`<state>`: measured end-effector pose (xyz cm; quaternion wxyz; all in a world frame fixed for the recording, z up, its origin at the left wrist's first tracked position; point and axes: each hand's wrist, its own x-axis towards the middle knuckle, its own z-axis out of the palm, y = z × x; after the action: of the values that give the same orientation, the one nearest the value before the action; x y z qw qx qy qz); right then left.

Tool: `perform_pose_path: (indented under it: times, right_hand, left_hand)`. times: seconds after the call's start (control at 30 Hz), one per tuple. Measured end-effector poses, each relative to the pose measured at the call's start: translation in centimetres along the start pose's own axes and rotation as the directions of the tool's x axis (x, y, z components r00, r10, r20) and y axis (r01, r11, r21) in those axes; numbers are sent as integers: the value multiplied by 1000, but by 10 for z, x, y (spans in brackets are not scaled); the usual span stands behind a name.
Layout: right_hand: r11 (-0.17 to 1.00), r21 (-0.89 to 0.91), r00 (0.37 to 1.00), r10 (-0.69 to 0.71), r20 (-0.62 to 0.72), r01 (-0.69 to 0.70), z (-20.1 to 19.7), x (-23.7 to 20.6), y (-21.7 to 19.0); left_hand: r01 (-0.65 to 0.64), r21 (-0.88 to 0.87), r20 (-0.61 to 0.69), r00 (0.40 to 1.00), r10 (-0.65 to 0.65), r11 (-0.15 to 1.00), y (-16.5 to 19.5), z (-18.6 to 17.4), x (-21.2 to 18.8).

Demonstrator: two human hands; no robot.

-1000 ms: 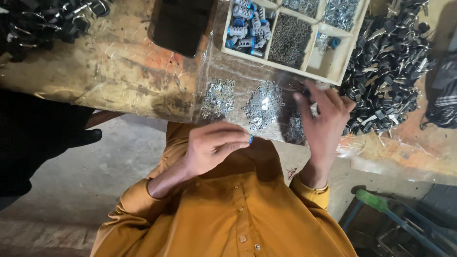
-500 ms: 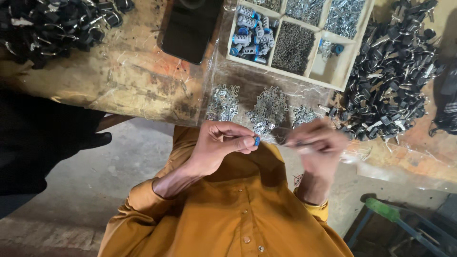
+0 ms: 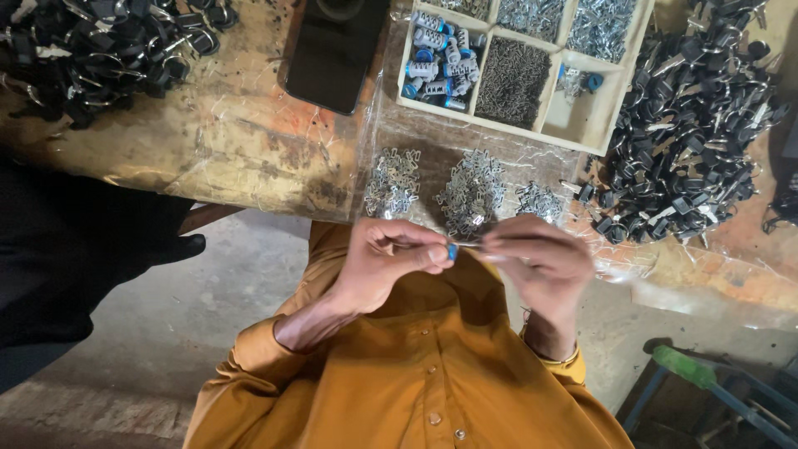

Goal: The person sits at a workbench assembling small electrical connector components. They pick tiny metal contact parts from a compartment tray and from piles on the bench, insert them into blue connector bodies one at a time, press them into place, and set finished connectors aside.

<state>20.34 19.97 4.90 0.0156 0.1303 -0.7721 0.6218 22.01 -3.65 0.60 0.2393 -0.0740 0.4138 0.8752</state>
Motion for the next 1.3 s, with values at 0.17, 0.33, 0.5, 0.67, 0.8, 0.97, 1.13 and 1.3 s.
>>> perform_pose_path:
  times: [0.17, 0.33, 0.5, 0.67, 0.8, 0.97, 1.13, 1.3]
  right_hand:
    - [998, -68, 999, -13, 50, 16, 0, -2, -1]
    - [999, -46, 1000, -26, 6, 26, 0, -5, 0]
    - [1000, -23, 1000, -13, -19, 13, -3, -6, 1]
    - [974, -121, 978, -182, 97, 193, 7, -3, 1]
    - [968, -112, 969, -208, 134, 224, 16, 1, -2]
    - [957, -146, 950, -212, 229, 249, 17, 11, -8]
    - [915, -302, 859, -84, 505, 268, 3, 27, -20]
    - [736, -533, 722, 87, 687, 418, -46, 74, -52]
  left_hand:
    - [-35, 4, -25, 999, 35, 999, 4, 1, -2]
    - [-57, -36, -24, 998, 57, 998, 7, 5, 0]
    - [-123, -54, -39, 992, 121, 991, 10, 10, 2]
    - [-48, -48, -86, 995, 44, 998, 7, 7, 3]
    - [-43, -30, -66, 997, 41, 999, 0, 4, 1]
    - [-29, 74, -108, 993, 37, 997, 1, -5, 0]
    - [-95, 407, -34, 992, 120, 908, 5, -15, -7]
    - [-72, 332, -31, 996, 87, 941, 5, -22, -22]
